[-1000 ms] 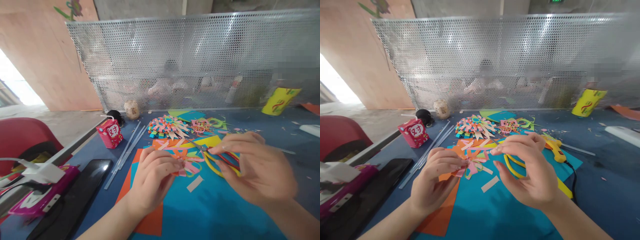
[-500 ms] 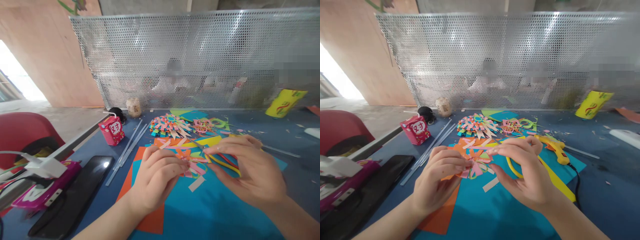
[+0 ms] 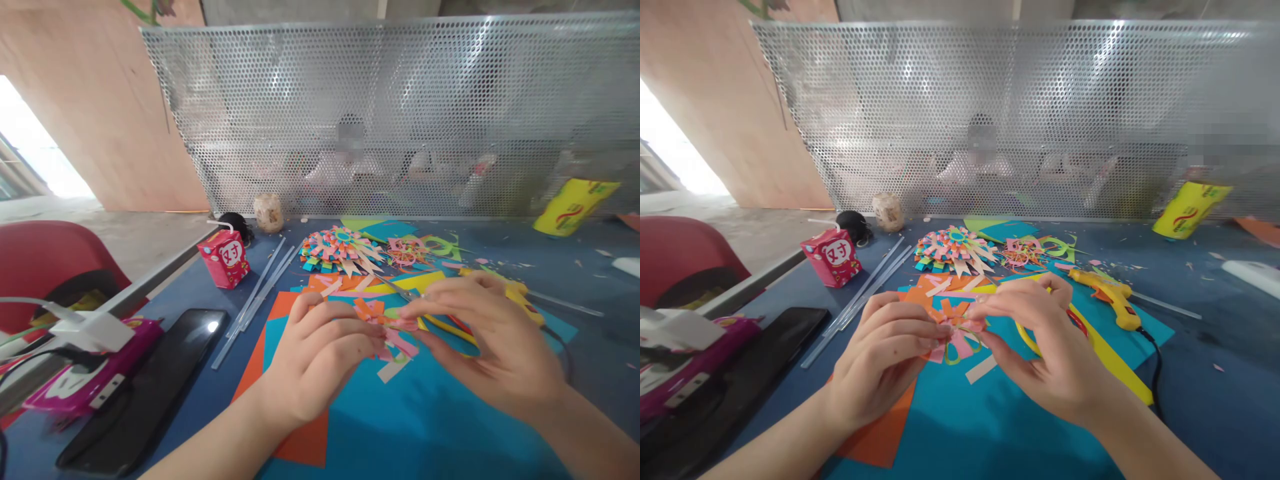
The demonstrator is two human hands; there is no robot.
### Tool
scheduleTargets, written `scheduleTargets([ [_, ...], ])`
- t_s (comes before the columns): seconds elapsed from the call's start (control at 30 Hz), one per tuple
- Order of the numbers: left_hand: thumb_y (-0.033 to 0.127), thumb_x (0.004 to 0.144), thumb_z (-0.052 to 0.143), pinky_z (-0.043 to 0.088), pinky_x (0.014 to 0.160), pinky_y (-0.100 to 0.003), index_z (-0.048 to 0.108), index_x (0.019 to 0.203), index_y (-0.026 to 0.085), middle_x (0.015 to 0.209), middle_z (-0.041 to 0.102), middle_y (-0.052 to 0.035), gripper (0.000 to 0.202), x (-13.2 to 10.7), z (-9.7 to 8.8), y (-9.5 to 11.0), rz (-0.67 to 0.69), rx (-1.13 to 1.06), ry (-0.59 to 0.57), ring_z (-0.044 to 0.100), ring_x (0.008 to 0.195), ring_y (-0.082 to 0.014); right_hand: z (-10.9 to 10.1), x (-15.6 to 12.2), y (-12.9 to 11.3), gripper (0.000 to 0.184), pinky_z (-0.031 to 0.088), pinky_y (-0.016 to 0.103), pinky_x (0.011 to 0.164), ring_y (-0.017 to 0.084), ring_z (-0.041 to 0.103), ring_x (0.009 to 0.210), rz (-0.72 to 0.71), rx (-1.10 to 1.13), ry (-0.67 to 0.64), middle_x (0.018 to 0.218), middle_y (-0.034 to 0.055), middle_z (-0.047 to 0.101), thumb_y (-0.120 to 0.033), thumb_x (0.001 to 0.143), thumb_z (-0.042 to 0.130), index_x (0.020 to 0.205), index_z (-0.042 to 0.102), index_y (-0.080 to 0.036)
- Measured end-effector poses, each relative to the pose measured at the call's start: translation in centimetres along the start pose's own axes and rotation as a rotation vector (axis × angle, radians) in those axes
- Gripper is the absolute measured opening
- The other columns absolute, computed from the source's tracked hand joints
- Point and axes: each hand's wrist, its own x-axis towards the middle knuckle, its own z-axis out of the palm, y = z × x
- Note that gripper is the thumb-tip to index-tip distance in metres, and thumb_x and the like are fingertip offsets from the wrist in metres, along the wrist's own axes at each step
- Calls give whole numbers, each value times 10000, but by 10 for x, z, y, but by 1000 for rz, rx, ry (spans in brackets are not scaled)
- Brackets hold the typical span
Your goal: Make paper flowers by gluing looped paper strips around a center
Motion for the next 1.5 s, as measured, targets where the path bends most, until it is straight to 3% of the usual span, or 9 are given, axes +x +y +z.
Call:
scheduleTargets([
  [0.43,48,753,566,371,863,-316,500,986,218,935,704,-7,296,-2,-1,0,7,1,-3,614,891,-134,2,-3,8,236,335,377,774,186,614,785,-140,-12,11,844,-57,684,-232,782,558,989,490,-323],
  [1.13,-23,678,622,369,857,-325,489,982,173,947,699,-28,385,-1,1,-1,20,0,-22,586,914,-136,-1,-3,7,309,298,369,816,189,583,798,-149,48,-3,826,-43,647,-140,746,550,990,454,-303],
  [1.5,-23,704,603,380,832,-328,538,918,128,883,710,-39,270,3,1,2,37,-21,70,603,846,-132,-3,-3,8,200,279,359,805,155,553,777,-147,56,-2,803,-33,621,-154,771,540,932,505,-268],
])
